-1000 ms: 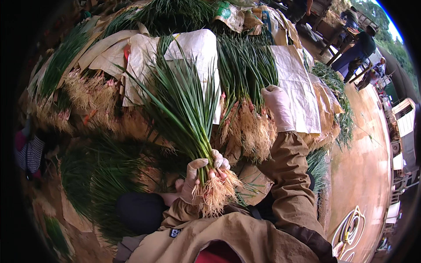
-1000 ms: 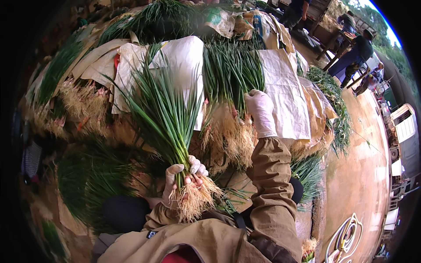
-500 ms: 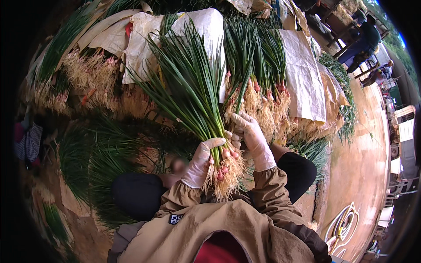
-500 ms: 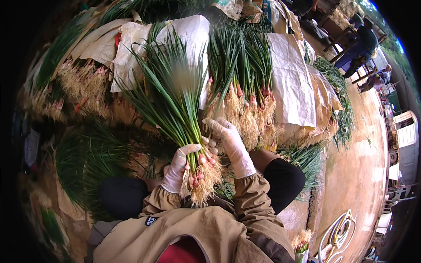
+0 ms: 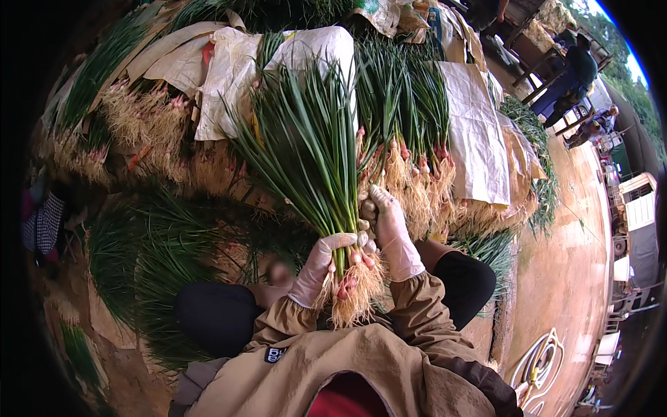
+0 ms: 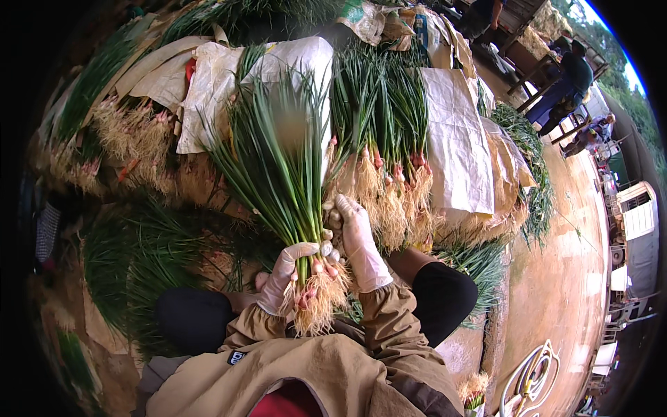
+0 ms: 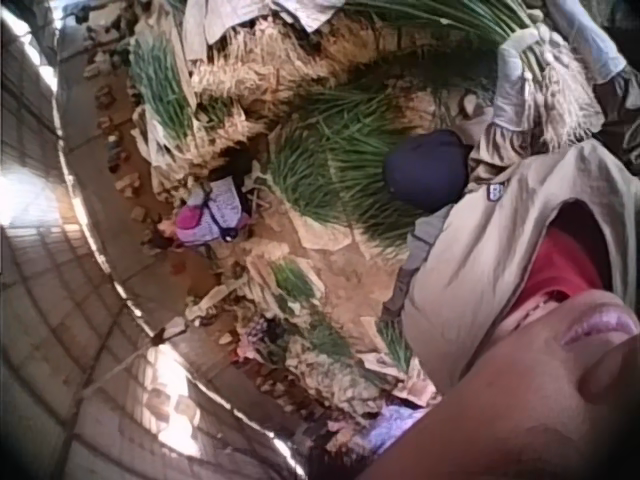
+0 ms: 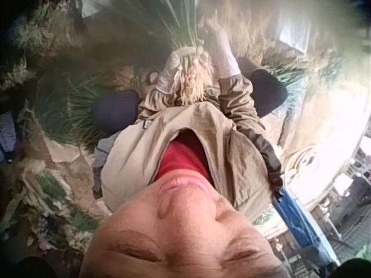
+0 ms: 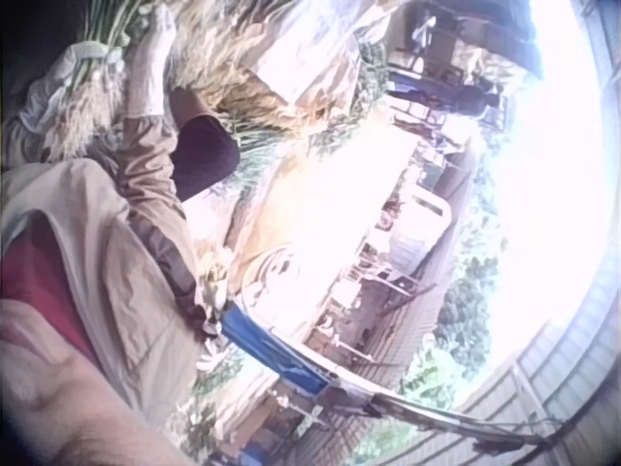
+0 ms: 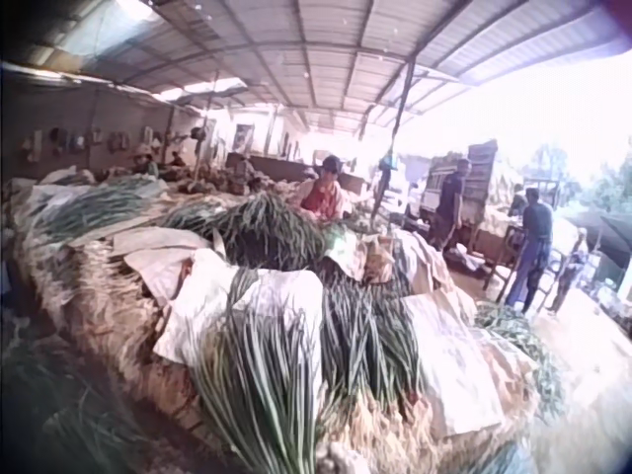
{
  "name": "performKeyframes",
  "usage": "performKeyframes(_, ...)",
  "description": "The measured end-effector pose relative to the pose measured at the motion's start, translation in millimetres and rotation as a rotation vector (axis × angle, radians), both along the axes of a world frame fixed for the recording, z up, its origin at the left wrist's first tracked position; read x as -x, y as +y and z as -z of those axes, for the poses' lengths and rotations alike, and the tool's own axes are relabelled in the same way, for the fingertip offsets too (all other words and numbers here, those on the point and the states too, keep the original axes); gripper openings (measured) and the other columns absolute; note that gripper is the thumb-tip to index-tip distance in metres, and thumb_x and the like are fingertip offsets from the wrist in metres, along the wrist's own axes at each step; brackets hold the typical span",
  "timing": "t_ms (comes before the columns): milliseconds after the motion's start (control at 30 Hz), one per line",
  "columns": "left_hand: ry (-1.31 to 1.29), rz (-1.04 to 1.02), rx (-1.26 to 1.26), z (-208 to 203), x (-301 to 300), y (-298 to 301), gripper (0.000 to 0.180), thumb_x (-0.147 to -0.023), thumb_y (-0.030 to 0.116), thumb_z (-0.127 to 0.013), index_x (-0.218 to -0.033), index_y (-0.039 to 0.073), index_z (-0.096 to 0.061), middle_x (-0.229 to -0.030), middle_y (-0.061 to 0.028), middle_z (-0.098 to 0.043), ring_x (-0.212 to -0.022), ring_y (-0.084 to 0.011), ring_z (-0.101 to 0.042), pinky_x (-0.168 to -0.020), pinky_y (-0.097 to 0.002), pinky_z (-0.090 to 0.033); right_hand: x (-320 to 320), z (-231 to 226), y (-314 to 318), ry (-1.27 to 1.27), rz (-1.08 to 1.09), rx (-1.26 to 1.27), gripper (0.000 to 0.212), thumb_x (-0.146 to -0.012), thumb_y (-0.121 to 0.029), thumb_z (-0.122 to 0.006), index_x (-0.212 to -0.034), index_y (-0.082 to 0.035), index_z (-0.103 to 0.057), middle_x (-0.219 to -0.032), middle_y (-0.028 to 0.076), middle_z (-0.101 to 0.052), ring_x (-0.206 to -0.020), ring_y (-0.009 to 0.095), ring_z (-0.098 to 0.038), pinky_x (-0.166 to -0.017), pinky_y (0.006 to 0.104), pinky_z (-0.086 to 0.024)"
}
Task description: The person bundles green onions together by hand, wrapping several stalks into groups and then placing them onto a larger pile.
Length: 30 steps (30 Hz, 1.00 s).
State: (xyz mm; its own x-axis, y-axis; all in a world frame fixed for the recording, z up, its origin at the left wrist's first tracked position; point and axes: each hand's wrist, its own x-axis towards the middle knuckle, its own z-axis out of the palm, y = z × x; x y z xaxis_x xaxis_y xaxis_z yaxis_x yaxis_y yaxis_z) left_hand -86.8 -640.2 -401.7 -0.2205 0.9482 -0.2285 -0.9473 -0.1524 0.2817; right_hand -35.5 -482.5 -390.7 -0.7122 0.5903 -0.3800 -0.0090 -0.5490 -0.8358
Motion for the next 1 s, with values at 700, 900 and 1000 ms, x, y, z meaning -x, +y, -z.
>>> performKeyframes(700, 0.056, -0.034, -0.019, -26.4, 21.3, -14.9, 0.041, -0.083, 0.015, -0.057, -0.118, -0.006, -0.051, -0.077, -0.0171, -0.064, -0.079, -0.0325, -0.068, -0.075, -0.0406, -0.058, -2.2, -45.3, 35.6, -0.409, -0.334, -0.605, 0.034, -0.090, -0.030, -0.067, -0.110, -0.003, -0.065, -0.097, 0.007, -0.071, -0.072, 0.014, -0.063, -0.064, 0.0308, -0.052)
performKeyframes(900, 0.029, 0.027, 0.145, -9.6, 19.5, -10.9, 0.022, -0.084, 0.016, -0.059, -0.095, -0.003, -0.061, -0.080, -0.0144, -0.064, -0.060, -0.0269, -0.064, -0.059, -0.0383, -0.057, -2.6, -11.2, -19.1, -0.256, -0.144, -0.827, 0.024, -0.092, -0.021, -0.065, -0.104, 0.000, -0.063, -0.093, 0.009, -0.071, -0.082, 0.019, -0.067, -0.073, 0.0311, -0.052)
performKeyframes(1000, -0.173, 0.027, -0.182, -22.8, 10.2, -8.7, 0.034, -0.084, 0.017, -0.057, -0.112, -0.002, -0.058, -0.104, -0.0158, -0.063, -0.093, -0.0296, -0.061, -0.082, -0.0410, -0.052, -3.0, 31.5, 26.3, 0.078, 0.057, -0.334, 0.030, -0.096, -0.023, -0.061, -0.111, 0.003, -0.060, -0.100, 0.008, -0.070, -0.083, 0.014, -0.063, -0.076, 0.0274, -0.050)
